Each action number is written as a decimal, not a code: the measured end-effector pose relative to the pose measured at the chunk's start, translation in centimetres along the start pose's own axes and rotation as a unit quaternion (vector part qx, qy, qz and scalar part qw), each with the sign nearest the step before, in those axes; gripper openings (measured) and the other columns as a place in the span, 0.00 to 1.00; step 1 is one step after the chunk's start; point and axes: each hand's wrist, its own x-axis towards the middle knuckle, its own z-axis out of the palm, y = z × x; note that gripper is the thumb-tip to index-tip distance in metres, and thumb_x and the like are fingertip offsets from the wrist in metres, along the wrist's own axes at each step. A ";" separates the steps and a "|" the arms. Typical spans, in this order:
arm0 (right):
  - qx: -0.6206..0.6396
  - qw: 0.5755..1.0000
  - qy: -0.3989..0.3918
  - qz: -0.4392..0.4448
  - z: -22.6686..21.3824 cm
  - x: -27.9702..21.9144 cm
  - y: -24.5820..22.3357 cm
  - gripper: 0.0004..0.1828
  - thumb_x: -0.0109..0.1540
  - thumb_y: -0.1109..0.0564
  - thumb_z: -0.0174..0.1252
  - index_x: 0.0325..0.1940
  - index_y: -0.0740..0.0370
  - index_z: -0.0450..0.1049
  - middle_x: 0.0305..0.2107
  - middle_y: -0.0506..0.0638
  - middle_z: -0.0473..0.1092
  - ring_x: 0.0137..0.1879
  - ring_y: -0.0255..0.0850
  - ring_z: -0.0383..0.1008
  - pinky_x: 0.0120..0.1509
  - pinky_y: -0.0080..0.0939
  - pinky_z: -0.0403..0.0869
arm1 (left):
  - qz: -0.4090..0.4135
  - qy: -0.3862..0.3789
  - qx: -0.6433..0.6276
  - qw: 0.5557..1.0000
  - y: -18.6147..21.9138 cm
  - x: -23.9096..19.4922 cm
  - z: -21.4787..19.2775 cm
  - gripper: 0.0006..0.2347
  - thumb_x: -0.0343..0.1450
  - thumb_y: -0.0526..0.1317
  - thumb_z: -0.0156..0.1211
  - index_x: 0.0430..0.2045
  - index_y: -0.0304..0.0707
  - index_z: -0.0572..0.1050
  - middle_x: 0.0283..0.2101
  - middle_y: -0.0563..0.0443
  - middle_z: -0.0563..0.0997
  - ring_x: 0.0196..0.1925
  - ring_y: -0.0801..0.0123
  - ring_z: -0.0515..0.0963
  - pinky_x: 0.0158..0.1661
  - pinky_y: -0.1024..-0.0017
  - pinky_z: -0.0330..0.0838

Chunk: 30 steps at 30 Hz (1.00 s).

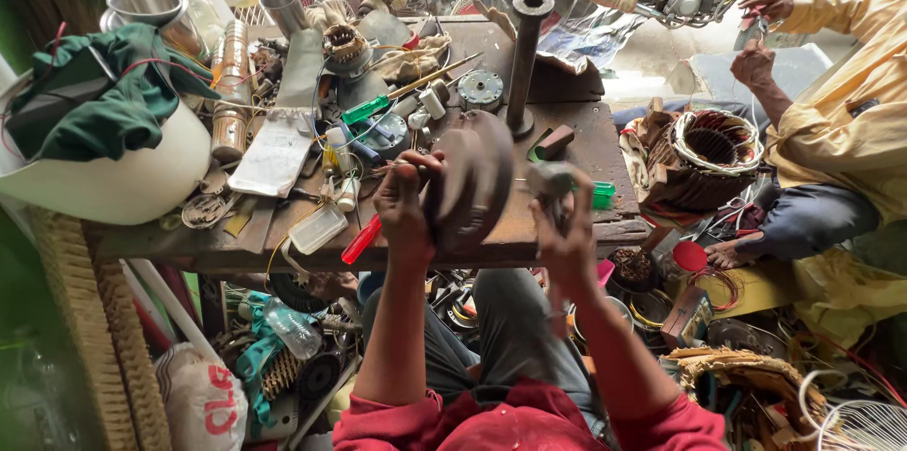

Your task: The person uses a hammer and screwdriver to adjust and secure wires on a circular electrical component, likely a motor or fan part. They repeatedly tap the component and manipulate the wires while seated at a cluttered workbench.

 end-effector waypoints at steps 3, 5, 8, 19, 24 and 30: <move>-0.194 0.965 -0.083 0.156 -1.3 2.5 0.2 0.36 0.62 0.64 0.51 0.75 0.47 0.55 0.45 0.57 0.75 0.36 0.46 0.79 0.40 0.46 0.79 | 0.048 -0.028 0.205 0.977 1.0 -0.3 1.0 0.11 0.81 0.39 0.52 0.35 0.28 0.77 0.40 0.49 0.81 0.54 0.65 0.81 0.62 0.67 0.71; -0.303 0.951 -0.063 0.009 -1.1 3.3 0.6 0.36 0.57 0.63 0.57 0.70 0.49 0.63 0.43 0.59 0.75 0.42 0.53 0.78 0.45 0.53 0.76 | 0.046 -0.038 0.261 0.964 1.5 -0.7 1.6 0.11 0.81 0.38 0.51 0.34 0.28 0.77 0.39 0.50 0.82 0.54 0.66 0.82 0.61 0.68 0.70; -0.389 0.915 -0.082 -0.067 0.0 3.9 1.2 0.32 0.56 0.60 0.60 0.66 0.51 0.70 0.43 0.60 0.75 0.43 0.57 0.78 0.44 0.55 0.74 | 0.041 -0.038 0.304 0.951 2.1 -1.0 1.7 0.10 0.80 0.36 0.51 0.35 0.28 0.78 0.38 0.50 0.82 0.55 0.66 0.82 0.63 0.67 0.66; -0.423 0.889 -0.116 -0.133 1.1 5.9 5.7 0.17 0.64 0.53 0.63 0.54 0.61 0.75 0.39 0.57 0.78 0.38 0.50 0.79 0.45 0.51 0.75 | 0.022 -0.047 0.272 0.961 1.6 0.3 0.6 0.11 0.80 0.39 0.53 0.35 0.28 0.77 0.40 0.50 0.82 0.53 0.68 0.83 0.56 0.70 0.73; -0.367 0.927 -0.069 -0.038 0.3 5.9 5.0 0.14 0.62 0.52 0.65 0.53 0.47 0.79 0.35 0.53 0.80 0.44 0.46 0.80 0.50 0.48 0.77 | 0.024 -0.024 0.214 0.976 0.6 0.4 -0.1 0.11 0.80 0.39 0.54 0.37 0.26 0.78 0.41 0.49 0.82 0.53 0.65 0.82 0.57 0.69 0.73; 0.328 0.878 -0.082 0.340 1.8 3.8 1.7 0.37 0.62 0.44 0.54 0.74 0.52 0.55 0.60 0.48 0.68 0.60 0.37 0.72 0.60 0.42 0.74 | -0.009 -0.038 0.170 0.985 -0.1 -0.6 0.3 0.10 0.79 0.38 0.55 0.38 0.25 0.78 0.40 0.49 0.83 0.53 0.64 0.83 0.58 0.69 0.74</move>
